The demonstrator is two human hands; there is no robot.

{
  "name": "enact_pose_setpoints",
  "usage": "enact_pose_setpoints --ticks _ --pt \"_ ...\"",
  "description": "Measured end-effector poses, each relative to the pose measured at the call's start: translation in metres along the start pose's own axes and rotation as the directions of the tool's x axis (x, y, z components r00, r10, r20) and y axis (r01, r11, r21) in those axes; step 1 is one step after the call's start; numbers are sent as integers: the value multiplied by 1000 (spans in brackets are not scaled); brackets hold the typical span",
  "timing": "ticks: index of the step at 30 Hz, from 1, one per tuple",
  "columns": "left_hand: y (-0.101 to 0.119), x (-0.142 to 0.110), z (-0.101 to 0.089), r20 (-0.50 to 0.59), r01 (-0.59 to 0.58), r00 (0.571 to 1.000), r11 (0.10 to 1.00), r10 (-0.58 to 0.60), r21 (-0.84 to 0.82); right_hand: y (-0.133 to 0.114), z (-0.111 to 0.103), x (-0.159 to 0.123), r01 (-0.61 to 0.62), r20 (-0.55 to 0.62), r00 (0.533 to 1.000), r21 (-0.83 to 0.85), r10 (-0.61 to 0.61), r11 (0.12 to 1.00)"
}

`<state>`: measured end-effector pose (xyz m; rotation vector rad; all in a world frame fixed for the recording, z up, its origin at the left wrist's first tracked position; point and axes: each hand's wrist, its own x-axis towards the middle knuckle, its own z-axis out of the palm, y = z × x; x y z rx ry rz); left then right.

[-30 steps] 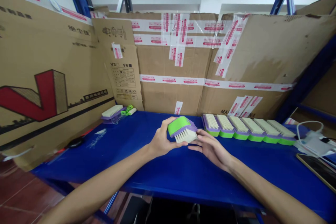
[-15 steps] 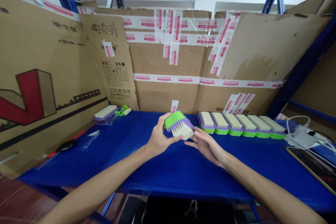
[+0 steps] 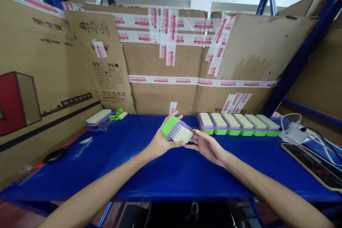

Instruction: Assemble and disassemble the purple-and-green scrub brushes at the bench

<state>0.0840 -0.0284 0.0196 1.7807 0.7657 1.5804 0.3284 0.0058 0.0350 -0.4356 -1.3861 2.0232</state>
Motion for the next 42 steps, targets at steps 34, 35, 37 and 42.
enact_pose_setpoints --ticks 34,35,37,42 --pt "3 -11 8 -126 -88 987 990 101 106 8 1 0 -2 -1 1000 32 2 999" --pt "3 -11 7 -126 -68 989 992 82 108 9 0 0 -15 -11 1000 35 15 999" --pt "4 -12 7 -125 -39 991 993 53 113 11 -1 1 -34 -17 999 33 35 999" --pt "7 -13 12 -107 -71 991 991 83 110 13 1 1 -32 14 999 10 31 999"
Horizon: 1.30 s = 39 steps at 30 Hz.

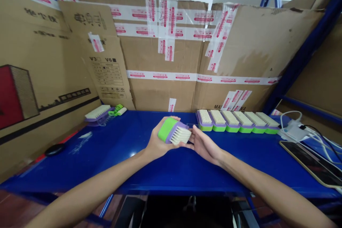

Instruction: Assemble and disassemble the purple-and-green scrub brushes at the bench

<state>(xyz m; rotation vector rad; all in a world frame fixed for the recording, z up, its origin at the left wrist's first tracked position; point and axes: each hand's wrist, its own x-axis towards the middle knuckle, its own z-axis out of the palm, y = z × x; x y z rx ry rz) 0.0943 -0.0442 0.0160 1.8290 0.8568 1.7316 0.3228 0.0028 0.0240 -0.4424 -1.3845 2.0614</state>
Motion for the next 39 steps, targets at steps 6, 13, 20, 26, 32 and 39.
enact_pose_setpoints --ticks 6,13,20,26,32,39 --pt "-1 -1 -2 -25 29 999 999 -29 17 -4 3 -1 -7 -11 1000 4 7 1000" --pt "-8 -1 -7 -27 -36 999 999 36 -8 -3 6 -4 3 44 999 14 -3 1000" --pt "-6 8 -13 -58 -10 998 1000 10 -3 -15 12 -1 -28 50 998 8 28 1000" --pt "-5 15 -23 -245 -76 965 994 92 72 -25 34 17 38 41 998 -31 -37 999" --pt "-19 13 -26 -253 38 967 960 35 277 13 30 36 17 -67 998 102 -10 995" --pt "-25 11 -26 -111 86 992 955 -56 283 24 23 29 -47 -20 999 143 51 989"
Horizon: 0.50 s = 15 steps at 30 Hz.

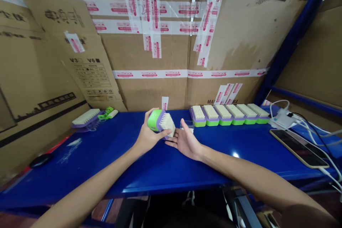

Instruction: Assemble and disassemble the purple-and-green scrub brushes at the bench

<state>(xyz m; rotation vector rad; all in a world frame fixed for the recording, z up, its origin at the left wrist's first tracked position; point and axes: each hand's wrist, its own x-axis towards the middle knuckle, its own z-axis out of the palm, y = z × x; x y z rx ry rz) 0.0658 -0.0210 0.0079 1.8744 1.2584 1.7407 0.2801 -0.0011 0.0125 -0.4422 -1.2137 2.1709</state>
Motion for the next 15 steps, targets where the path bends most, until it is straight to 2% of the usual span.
enact_pose_setpoints --ticks 2,3,7,15 --pt "1 -2 0 76 -4 997 999 7 -47 0 0 -1 8 14 1000 -8 -8 1000" --pt "2 -3 0 75 -7 997 998 11 -57 0 1 -1 16 20 1000 -14 -16 1000" --pt "8 -6 -2 -33 -51 998 998 49 -43 1 0 0 35 29 999 -36 -34 999" --pt "11 -2 -5 -44 -31 999 999 32 5 -5 -4 1 59 30 998 -35 -57 998"
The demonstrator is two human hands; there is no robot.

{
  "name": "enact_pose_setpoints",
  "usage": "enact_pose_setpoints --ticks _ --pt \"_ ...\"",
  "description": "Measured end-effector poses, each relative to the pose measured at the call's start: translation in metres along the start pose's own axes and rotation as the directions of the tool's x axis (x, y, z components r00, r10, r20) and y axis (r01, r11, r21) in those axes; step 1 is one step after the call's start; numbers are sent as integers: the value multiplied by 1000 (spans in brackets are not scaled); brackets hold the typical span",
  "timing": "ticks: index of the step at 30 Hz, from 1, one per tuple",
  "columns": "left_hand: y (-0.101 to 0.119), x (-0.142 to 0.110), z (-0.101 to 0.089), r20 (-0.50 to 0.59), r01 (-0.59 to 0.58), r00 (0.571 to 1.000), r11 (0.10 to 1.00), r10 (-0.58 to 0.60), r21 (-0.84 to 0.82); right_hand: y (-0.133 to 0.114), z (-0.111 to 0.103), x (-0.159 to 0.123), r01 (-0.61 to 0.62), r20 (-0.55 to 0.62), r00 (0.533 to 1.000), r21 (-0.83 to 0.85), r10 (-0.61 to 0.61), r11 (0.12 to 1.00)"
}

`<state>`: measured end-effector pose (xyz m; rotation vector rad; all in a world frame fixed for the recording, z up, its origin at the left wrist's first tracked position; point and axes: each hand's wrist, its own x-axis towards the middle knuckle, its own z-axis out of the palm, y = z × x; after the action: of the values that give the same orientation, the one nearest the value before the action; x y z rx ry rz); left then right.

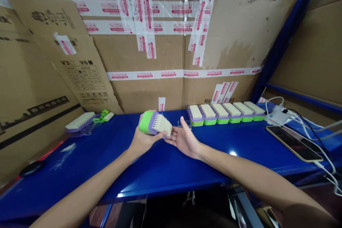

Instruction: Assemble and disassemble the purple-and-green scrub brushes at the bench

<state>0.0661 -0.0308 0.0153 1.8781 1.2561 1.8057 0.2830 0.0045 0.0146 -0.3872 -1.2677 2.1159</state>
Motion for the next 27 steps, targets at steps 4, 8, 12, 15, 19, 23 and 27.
enact_pose_setpoints --ticks 4,8,12,15,19,23,27 --pt "-3 -2 0 -42 -26 999 1000 26 4 -2 1 -2 -16 -12 1000 -1 16 1000" --pt "-5 -7 3 2 -35 999 998 36 -57 -2 1 -2 -25 -12 1000 -13 25 1000" --pt "-6 -11 9 36 -78 996 987 84 -141 -5 -3 2 -28 -26 999 -39 27 999" --pt "-5 -12 12 27 -84 996 988 88 -130 -7 -4 2 -26 -31 999 -45 24 999" --pt "-7 -10 13 -15 -129 992 983 129 -133 -8 -1 -1 -22 -21 1000 -47 21 999" --pt "-9 -8 12 5 -167 986 980 169 -111 -9 2 -4 -3 -25 1000 -52 1 999" --pt "-10 -7 12 -29 -193 981 976 191 -100 -10 5 -5 1 -43 999 -62 -4 998"
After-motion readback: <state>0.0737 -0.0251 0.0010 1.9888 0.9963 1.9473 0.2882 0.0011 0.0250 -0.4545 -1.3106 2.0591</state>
